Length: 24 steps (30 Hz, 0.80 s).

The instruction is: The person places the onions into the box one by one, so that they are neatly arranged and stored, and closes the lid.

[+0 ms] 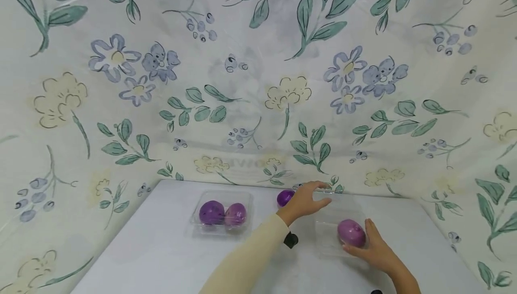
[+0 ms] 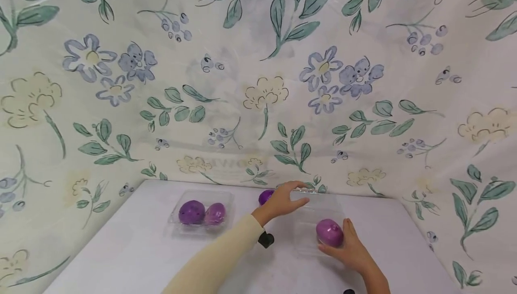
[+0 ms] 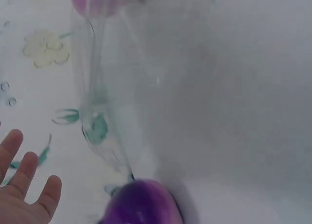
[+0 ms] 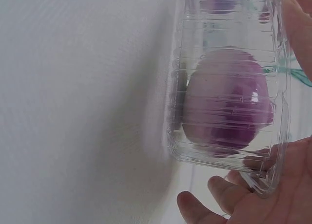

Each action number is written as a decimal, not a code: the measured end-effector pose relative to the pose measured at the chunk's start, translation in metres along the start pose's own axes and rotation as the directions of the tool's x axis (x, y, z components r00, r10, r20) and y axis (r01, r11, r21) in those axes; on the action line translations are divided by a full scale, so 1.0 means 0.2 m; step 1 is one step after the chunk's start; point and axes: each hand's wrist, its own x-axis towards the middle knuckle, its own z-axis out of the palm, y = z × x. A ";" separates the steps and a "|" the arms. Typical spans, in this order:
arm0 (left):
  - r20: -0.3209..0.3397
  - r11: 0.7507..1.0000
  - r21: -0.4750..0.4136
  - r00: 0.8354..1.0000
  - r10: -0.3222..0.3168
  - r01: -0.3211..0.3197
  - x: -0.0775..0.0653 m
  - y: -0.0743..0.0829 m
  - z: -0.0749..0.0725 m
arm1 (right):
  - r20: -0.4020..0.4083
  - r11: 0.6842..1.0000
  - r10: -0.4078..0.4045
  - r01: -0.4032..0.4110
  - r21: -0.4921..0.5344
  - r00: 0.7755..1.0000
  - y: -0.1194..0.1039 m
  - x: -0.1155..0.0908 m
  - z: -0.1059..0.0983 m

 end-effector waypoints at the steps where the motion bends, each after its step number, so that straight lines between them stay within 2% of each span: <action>1: -0.008 1.000 0.011 1.000 -0.010 0.010 0.00 -0.02 0.00 | 0.001 1.000 -0.002 0.002 0.002 1.000 0.00 0.00 0.00; 5: -0.031 0.998 0.037 0.998 -0.055 0.056 0.00 -0.07 -0.01 | 0.004 1.000 -0.002 0.002 0.011 1.000 0.00 0.00 -0.01; 11: -0.008 0.990 0.026 0.990 -0.140 0.140 -0.03 -0.12 -0.04 | 0.014 1.000 0.004 -0.004 0.024 1.000 0.00 0.00 0.00; 18: -0.008 0.987 0.003 0.987 -0.162 0.162 -0.03 -0.19 -0.08 | 0.003 1.000 -0.009 0.009 0.024 1.000 -0.01 -0.01 -0.01; 24: 0.033 0.969 -0.011 0.968 -0.248 0.248 -0.05 -0.26 -0.10 | 0.001 1.000 -0.014 0.014 0.027 1.000 -0.02 -0.01 0.01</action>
